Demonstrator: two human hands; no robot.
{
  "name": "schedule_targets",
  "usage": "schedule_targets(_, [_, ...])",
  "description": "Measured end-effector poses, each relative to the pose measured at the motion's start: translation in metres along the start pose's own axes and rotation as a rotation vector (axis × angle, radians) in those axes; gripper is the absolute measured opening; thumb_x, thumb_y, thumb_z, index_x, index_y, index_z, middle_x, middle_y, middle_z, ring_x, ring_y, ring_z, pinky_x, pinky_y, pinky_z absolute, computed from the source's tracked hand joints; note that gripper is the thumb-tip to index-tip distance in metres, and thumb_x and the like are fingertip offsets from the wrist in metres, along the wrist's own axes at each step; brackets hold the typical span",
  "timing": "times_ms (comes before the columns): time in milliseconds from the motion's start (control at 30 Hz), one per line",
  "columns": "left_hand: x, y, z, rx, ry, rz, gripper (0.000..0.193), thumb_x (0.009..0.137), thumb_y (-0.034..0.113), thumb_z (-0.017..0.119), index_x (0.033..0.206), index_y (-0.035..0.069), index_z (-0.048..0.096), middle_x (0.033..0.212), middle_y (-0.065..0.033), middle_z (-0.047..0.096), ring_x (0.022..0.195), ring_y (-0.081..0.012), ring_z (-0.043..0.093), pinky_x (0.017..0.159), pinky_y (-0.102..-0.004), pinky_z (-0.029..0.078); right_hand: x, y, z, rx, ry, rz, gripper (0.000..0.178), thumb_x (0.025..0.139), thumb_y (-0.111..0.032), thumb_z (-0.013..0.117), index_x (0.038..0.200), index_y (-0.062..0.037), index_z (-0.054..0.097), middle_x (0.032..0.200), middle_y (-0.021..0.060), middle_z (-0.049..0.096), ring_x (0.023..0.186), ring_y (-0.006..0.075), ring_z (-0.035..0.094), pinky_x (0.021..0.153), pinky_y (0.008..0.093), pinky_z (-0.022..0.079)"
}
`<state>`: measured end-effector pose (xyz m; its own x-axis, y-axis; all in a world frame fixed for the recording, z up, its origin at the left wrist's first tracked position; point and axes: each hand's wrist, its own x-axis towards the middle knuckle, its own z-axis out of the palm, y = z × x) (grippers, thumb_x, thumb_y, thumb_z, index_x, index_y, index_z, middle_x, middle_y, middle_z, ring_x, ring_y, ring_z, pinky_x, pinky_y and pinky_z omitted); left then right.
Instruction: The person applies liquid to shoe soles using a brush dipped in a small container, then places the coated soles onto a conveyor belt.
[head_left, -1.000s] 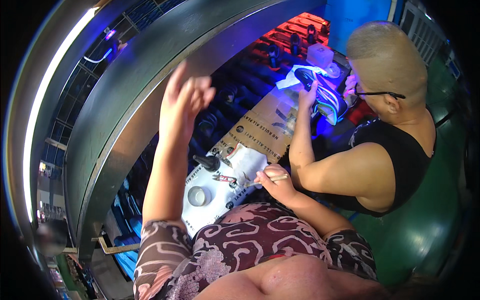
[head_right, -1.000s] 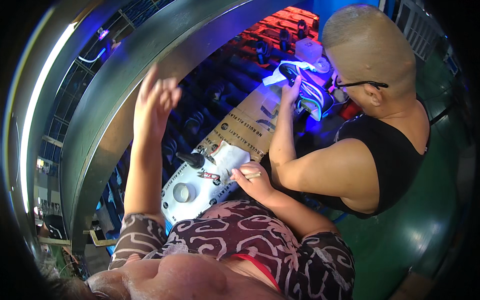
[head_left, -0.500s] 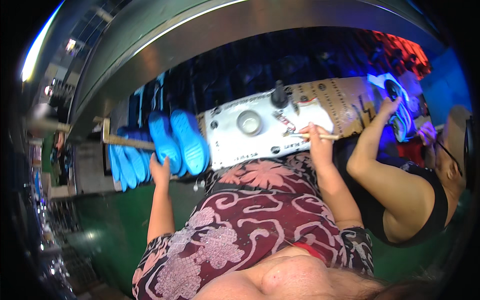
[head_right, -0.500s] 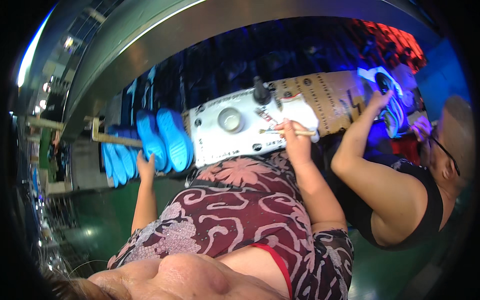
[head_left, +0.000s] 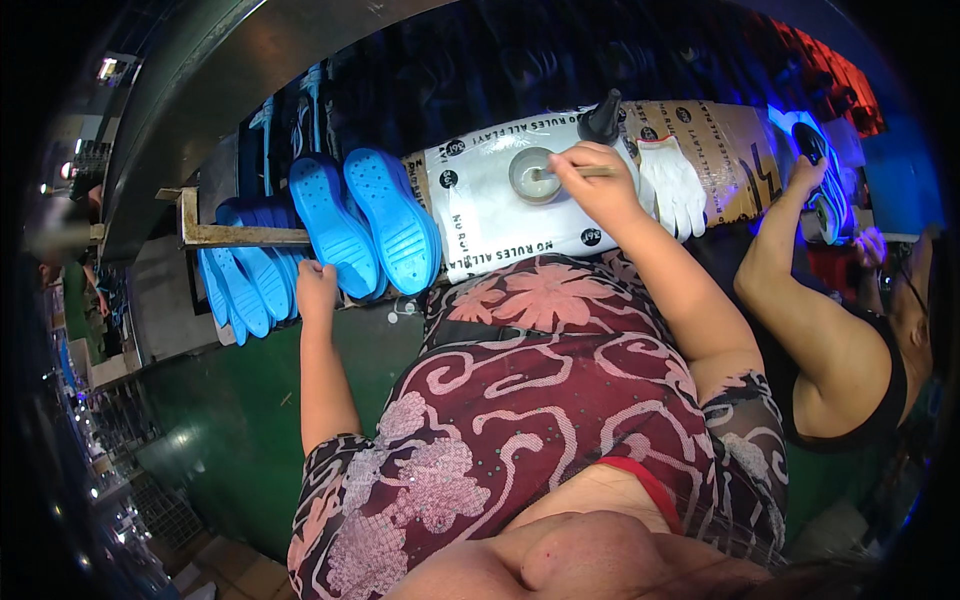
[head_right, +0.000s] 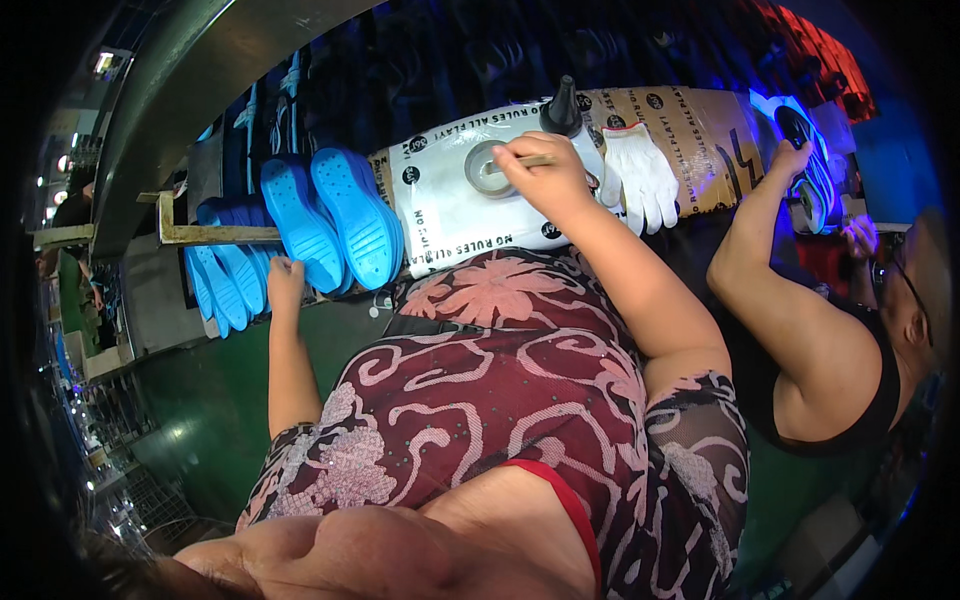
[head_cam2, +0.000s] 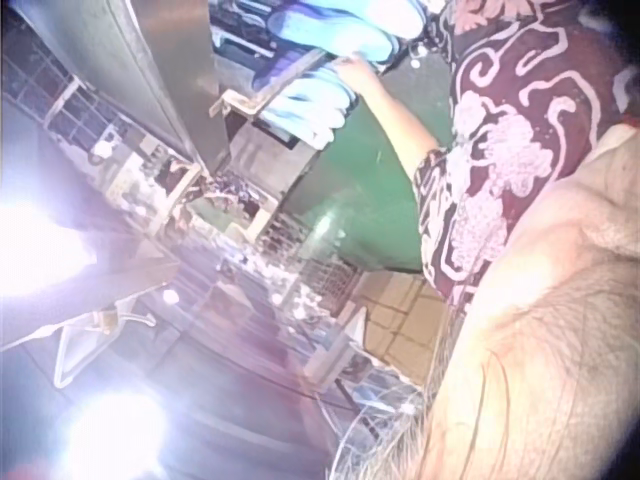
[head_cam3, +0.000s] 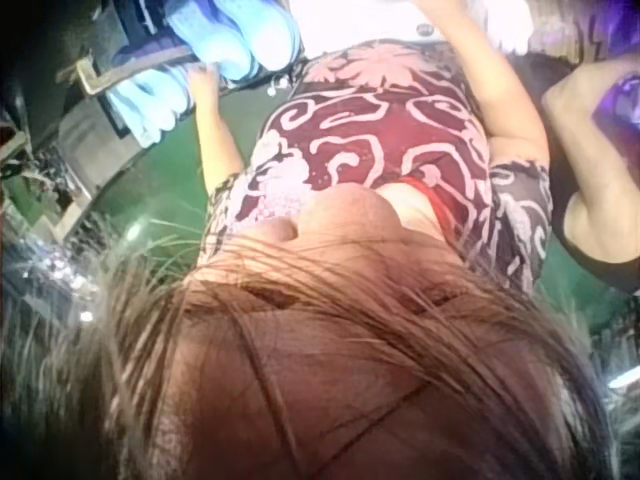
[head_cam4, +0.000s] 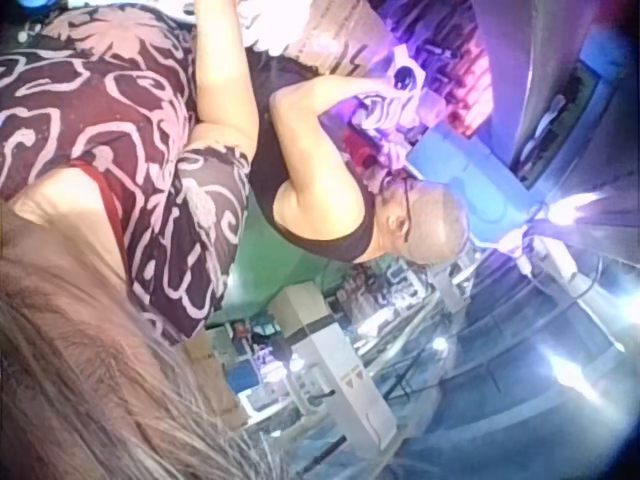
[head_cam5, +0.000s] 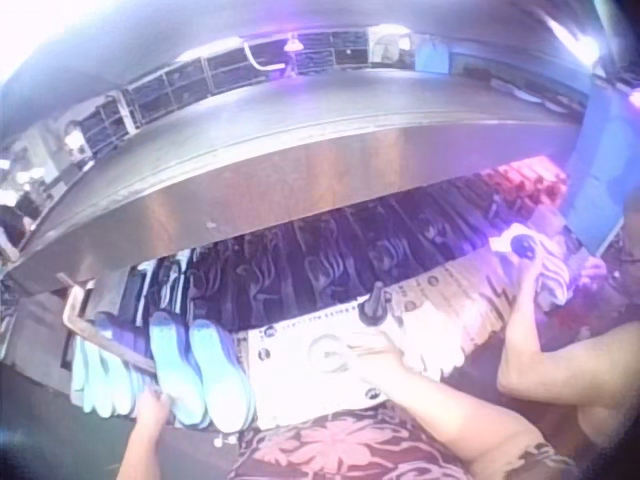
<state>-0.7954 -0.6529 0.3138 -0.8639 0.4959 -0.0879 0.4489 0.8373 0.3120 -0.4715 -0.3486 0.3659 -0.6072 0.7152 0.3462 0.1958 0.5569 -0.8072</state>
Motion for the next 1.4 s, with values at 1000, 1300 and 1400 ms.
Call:
schedule_targets(1000, [-0.096,0.196,-0.015,-1.223,-0.282,0.304,0.032,0.082,0.007,0.053,0.108,-0.005,0.041,0.086,-0.0132,0.058,0.063,-0.0146,0.057,0.055,-0.0253,0.048,-0.037,-0.064,-0.032,0.442,0.011,0.161,0.031,0.090,-0.021,0.049,0.073,-0.0001,0.064,0.070,0.0054,0.061,0.061,0.0112,0.052,0.058,0.0250,0.041])
schedule_targets(1300, [-0.106,0.209,-0.015,-1.089,-0.147,0.504,0.038,0.078,0.005,0.058,0.111,-0.007,0.043,0.099,-0.0159,0.059,0.088,-0.0200,0.058,0.080,-0.0312,0.046,-0.038,-0.082,-0.037,0.167,0.022,-0.318,0.020,0.081,-0.013,0.057,0.065,-0.0039,0.063,0.057,0.0074,0.055,0.056,0.0217,0.051,0.059,0.0317,0.039])
schedule_targets(1400, [-0.110,0.209,-0.018,-1.112,-0.166,0.530,0.040,0.080,0.004,0.056,0.115,-0.005,0.039,0.104,-0.0151,0.055,0.091,-0.0198,0.056,0.082,-0.0320,0.045,-0.037,-0.084,-0.029,0.120,0.017,-0.395,0.018,0.078,-0.013,0.060,0.063,-0.0042,0.062,0.056,0.0064,0.053,0.056,0.0230,0.050,0.061,0.0323,0.039])
